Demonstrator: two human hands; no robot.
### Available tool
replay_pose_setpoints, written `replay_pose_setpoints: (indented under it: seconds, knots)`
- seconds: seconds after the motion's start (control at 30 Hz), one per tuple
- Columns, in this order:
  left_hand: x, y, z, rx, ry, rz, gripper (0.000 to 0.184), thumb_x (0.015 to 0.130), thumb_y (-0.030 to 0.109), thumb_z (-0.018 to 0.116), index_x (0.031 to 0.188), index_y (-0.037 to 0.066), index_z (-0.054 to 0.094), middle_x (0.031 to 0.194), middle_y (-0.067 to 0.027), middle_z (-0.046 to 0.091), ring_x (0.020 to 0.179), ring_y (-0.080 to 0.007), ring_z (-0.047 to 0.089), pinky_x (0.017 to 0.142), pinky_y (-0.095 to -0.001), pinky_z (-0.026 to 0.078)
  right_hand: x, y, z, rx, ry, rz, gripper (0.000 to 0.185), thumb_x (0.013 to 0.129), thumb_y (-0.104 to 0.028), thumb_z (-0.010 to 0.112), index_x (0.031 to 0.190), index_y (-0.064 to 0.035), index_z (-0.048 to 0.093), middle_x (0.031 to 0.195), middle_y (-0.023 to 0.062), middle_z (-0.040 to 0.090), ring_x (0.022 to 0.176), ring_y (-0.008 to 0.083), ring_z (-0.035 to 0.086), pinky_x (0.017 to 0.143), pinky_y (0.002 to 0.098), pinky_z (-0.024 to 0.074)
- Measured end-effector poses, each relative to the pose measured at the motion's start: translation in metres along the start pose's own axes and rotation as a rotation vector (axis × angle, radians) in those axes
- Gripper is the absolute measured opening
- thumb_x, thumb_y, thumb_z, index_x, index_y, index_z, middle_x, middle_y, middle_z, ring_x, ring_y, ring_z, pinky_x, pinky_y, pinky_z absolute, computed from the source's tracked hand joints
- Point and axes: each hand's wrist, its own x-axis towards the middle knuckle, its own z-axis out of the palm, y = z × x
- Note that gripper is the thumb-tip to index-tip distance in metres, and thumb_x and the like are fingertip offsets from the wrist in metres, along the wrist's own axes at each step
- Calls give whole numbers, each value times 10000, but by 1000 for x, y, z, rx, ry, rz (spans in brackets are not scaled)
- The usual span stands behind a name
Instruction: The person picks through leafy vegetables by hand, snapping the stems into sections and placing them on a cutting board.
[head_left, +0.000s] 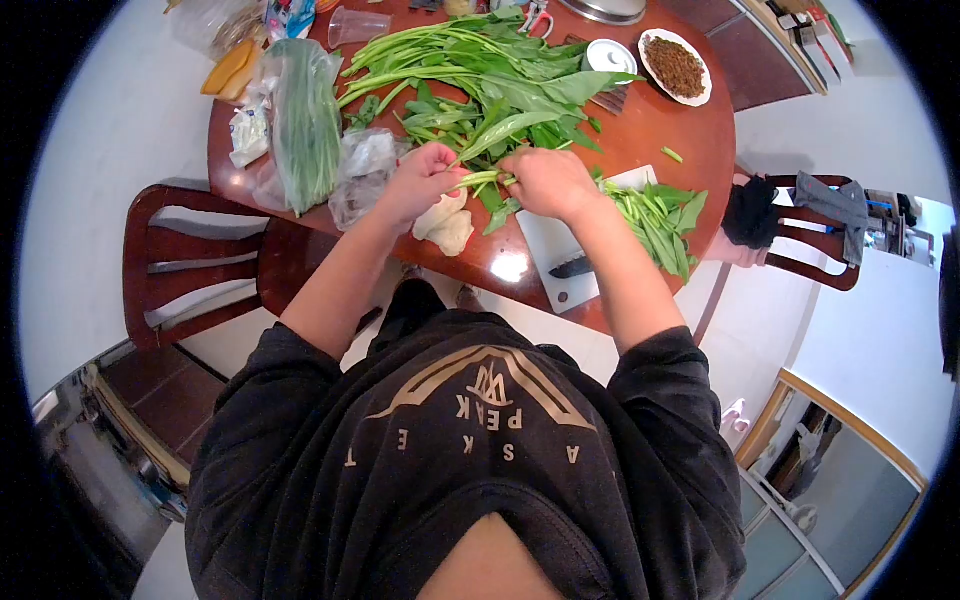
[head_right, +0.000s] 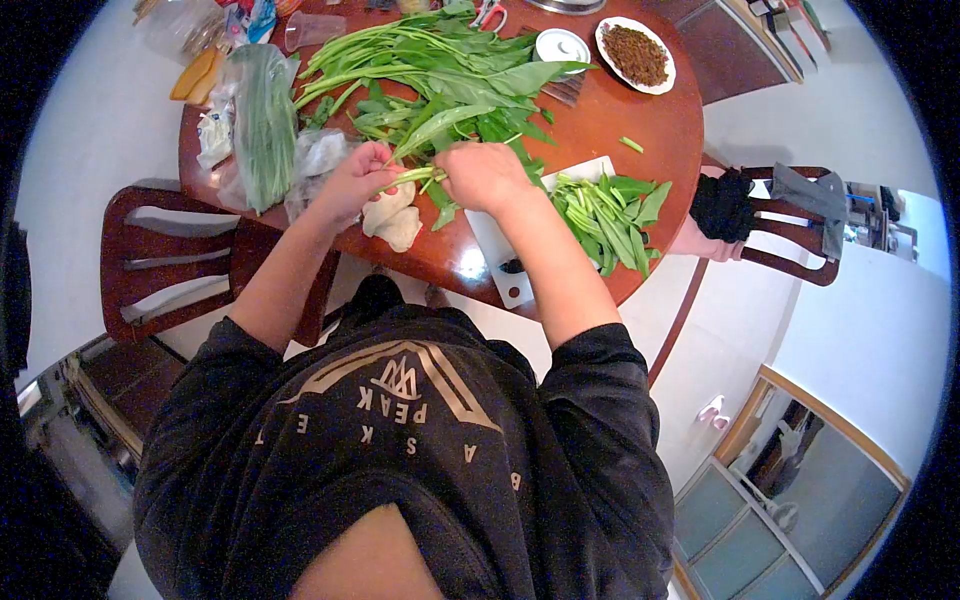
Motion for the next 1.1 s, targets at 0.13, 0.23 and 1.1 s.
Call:
replay_pose_setpoints:
  seconds: [0.13,0.23,1.1]
  knots:
    - [2,2,-7,29,-82,-73,236,806,120,626,980,56,479,859,-41,602,747,-96,582,609,-222,441,-2,10,8,32,-2,2,219,771,-168,527,955,-110,633,945,118,623,927,294,596,799,416,481]
    - [-1,4,-9,29,-74,-107,268,801,131,634,1001,55,473,851,-44,602,750,-107,590,614,-230,437,-8,19,15,174,84,78,201,769,-152,524,930,-108,636,943,124,620,940,305,585,811,419,472]
    - [19,-14,16,-62,-11,84,255,781,32,648,942,48,450,837,-81,622,733,-110,577,643,-227,463,0,30,53,401,81,41,195,821,-103,504,992,-19,546,921,229,592,899,406,552,786,461,442]
